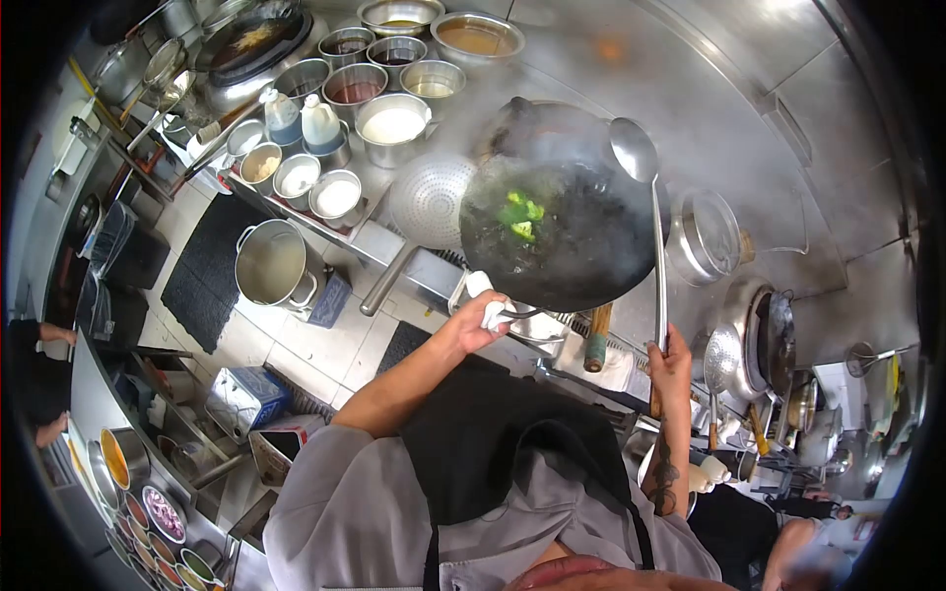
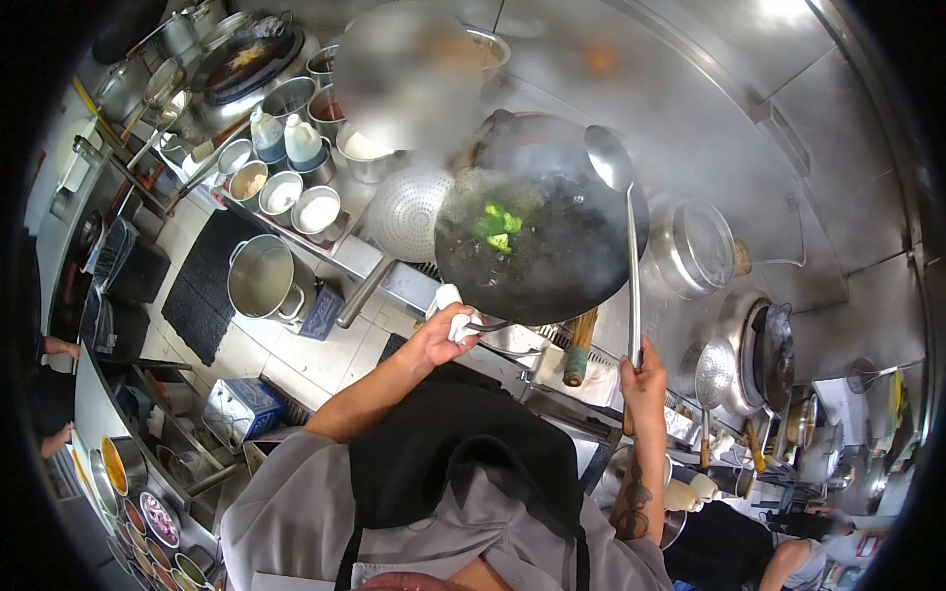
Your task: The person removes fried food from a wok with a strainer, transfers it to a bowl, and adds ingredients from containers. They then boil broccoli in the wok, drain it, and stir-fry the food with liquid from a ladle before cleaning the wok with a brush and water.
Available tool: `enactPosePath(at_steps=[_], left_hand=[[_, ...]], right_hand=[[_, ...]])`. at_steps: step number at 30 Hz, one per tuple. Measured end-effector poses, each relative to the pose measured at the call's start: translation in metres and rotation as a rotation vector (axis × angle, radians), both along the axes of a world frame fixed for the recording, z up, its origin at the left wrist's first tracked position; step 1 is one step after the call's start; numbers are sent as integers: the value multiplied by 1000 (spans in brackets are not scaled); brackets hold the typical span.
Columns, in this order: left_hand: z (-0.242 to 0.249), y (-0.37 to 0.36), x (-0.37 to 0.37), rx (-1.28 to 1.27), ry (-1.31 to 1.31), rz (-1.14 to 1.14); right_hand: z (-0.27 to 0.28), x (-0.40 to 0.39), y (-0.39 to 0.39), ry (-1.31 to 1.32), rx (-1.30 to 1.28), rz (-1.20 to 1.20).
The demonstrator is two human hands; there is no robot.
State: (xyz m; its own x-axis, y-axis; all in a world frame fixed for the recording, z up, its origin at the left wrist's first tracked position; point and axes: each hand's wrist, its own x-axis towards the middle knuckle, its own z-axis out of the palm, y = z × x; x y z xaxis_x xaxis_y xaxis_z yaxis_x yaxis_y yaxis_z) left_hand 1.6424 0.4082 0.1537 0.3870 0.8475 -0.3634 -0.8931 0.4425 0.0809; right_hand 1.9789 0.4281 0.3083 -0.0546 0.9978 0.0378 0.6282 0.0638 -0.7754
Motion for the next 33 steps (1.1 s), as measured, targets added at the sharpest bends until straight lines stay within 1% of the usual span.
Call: enactPosePath(at_steps=[1,4,8,10,11,13,15,17,18,19,21,22,26,28,29,31,33], left_hand=[[-2,0,-1,2,-9,-4],[-7,-1,-4,6,-17,-20],[-7,-3,-9,20,-1,-45],[-5,-5,-12,12,-3,-53],[-6,-6,-13,3,-2,-57],[-8,-7,-17,12,-28,-69],[-11,-8,-19,23,-55,-82],[-12,-9,-22,14,-49,-89],[-13,-10,-23,13,-53,-94],[-13,-10,-24,24,-68,-100],[-15,-9,-27,36,-86,-107],[-14,-10,-29,36,-73,-109],[-12,-11,-34,65,-72,-132],[-15,-11,-36,72,-94,-136],[-16,-12,-36,81,-111,-140],[-18,-12,-37,76,-121,-144],[-19,-13,-37,73,-128,-148]], right_hand=[[3,-4,-2,37,-58,-12],[6,-11,-5,-45,-42,-3],[18,-19,-7,-54,-46,-4],[33,-24,-6,-186,-34,61],[42,-28,-7,-189,-35,56],[57,-37,-9,-245,49,67],[66,-35,-7,-285,46,47],[92,-43,-5,-436,45,154],[103,-44,-4,-613,2,160],[111,-47,-4,-617,0,155],[124,-53,-3,-671,33,252],[130,-55,-1,-730,-20,235],[148,-72,-2,-821,-81,234],[152,-75,-2,-854,77,349],[156,-80,-3,-858,74,348],[168,-94,-3,-1029,134,361],[176,-97,1,-1069,141,381]])
